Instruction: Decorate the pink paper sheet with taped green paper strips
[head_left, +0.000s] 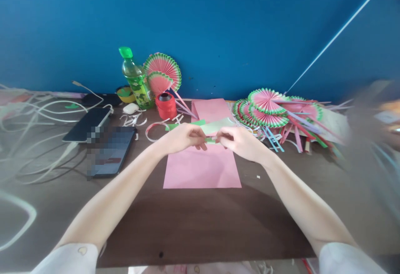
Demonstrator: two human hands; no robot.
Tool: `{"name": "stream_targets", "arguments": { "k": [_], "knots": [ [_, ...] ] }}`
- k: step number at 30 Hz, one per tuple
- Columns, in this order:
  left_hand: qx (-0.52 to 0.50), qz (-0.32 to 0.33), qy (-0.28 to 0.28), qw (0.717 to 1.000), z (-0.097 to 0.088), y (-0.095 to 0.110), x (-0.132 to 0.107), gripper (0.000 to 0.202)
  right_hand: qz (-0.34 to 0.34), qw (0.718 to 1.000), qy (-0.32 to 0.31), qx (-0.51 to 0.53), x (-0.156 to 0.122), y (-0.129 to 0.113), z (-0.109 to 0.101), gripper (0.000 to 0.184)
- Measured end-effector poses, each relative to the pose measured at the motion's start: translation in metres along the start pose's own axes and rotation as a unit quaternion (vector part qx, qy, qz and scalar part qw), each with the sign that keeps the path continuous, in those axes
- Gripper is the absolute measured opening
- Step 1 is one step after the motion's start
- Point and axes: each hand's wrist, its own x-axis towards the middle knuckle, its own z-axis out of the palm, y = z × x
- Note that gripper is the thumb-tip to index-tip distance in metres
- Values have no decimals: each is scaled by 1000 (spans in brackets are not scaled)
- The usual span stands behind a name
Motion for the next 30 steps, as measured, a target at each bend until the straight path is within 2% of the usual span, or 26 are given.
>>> {"name": "stream_targets", "arguments": {
  "k": [3, 5, 8, 11, 14, 16, 19, 21, 23, 25, 27, 30],
  "knots": [
    [4, -17, -5, 1000, -9, -4, -1, 16, 49, 997, 9, -56, -2, 7, -15, 17],
    [16, -27, -7, 999, -15, -5, -1, 17, 97, 990, -12, -104, -4, 16, -28, 16],
    [34, -46, -9, 998, -22, -5, -3, 19, 195, 962, -33, -187, -6, 36, -49, 18],
    [45, -62, -12, 997, -26, -2, -4, 22, 291, 925, -27, -242, -7, 57, -65, 16],
    [51, -61, -23, 997, -28, 0, -5, 23, 333, 911, -21, -242, -9, 64, -73, 18],
    [52, -58, -29, 997, -27, 0, -5, 24, 330, 909, 11, -256, -9, 60, -72, 24],
    [37, -47, -49, 997, -24, -2, -4, 24, 297, 897, 95, -314, -8, 49, -64, 28],
    [11, -39, -75, 996, -23, -4, -4, 24, 241, 894, 149, -346, -6, 45, -56, 21],
    [-14, -32, -103, 994, -21, -5, -4, 23, 181, 897, 183, -359, -4, 44, -50, 26],
    [-31, -21, -117, 992, -19, -5, -4, 23, 150, 905, 192, -348, -1, 44, -44, 29],
    [-41, -8, -115, 993, -16, -4, -4, 23, 150, 916, 197, -315, 1, 43, -40, 28],
    [-49, -1, -101, 994, -11, -1, -5, 16, 108, 958, 177, -200, 3, 33, -31, 29]
  ]
}}
